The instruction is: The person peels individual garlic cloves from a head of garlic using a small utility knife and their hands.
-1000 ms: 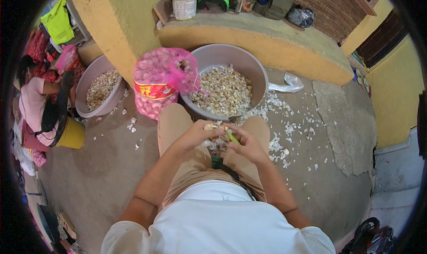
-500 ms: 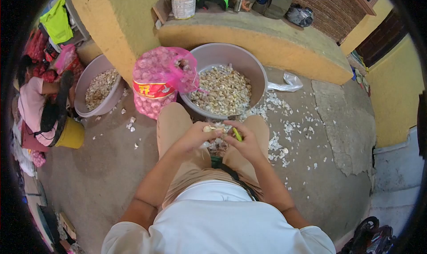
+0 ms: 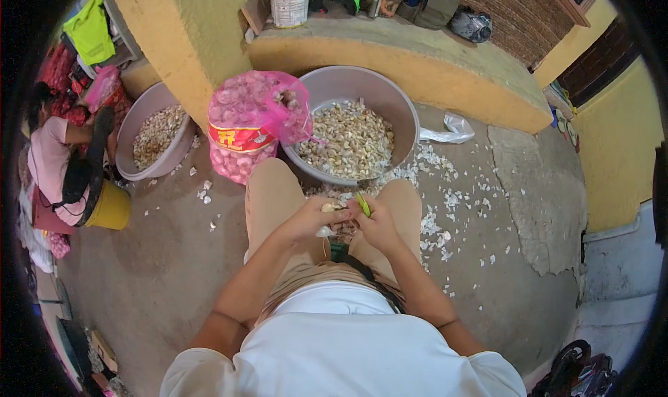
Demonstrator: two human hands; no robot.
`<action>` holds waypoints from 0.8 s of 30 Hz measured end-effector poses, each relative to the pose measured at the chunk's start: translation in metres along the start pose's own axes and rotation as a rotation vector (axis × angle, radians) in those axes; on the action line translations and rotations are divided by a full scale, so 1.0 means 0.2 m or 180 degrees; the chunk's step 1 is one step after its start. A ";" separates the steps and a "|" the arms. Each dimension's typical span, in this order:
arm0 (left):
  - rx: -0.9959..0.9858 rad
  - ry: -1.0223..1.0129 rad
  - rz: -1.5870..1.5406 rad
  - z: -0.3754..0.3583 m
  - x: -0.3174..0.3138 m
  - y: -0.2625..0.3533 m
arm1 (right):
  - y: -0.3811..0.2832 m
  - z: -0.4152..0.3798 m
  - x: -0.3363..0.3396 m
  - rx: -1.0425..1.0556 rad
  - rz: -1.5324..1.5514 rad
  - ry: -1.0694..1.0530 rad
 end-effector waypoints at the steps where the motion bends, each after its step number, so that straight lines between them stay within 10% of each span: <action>1: 0.0021 -0.0062 -0.0113 0.00 -0.01 -0.01 | 0.02 0.00 0.00 -0.0131 0.0196 -0.0011; 10: 0.0070 -0.0029 -0.0521 -0.02 -0.03 0.02 | 0.03 0.00 0.02 -0.0986 0.1894 0.0325; 24: -0.0048 0.0097 -0.0023 -0.01 0.02 0.02 | -0.02 0.00 0.01 -0.0885 0.1869 -0.0027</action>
Point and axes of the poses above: each hand's wrist, its own z-axis towards the middle knuckle, its own x-axis out of the back of the hand, y = z × x, the point moved 5 cm from there along z, towards the middle knuckle, and after that the axes turned 4 degrees about z, right-handed, at the moved point
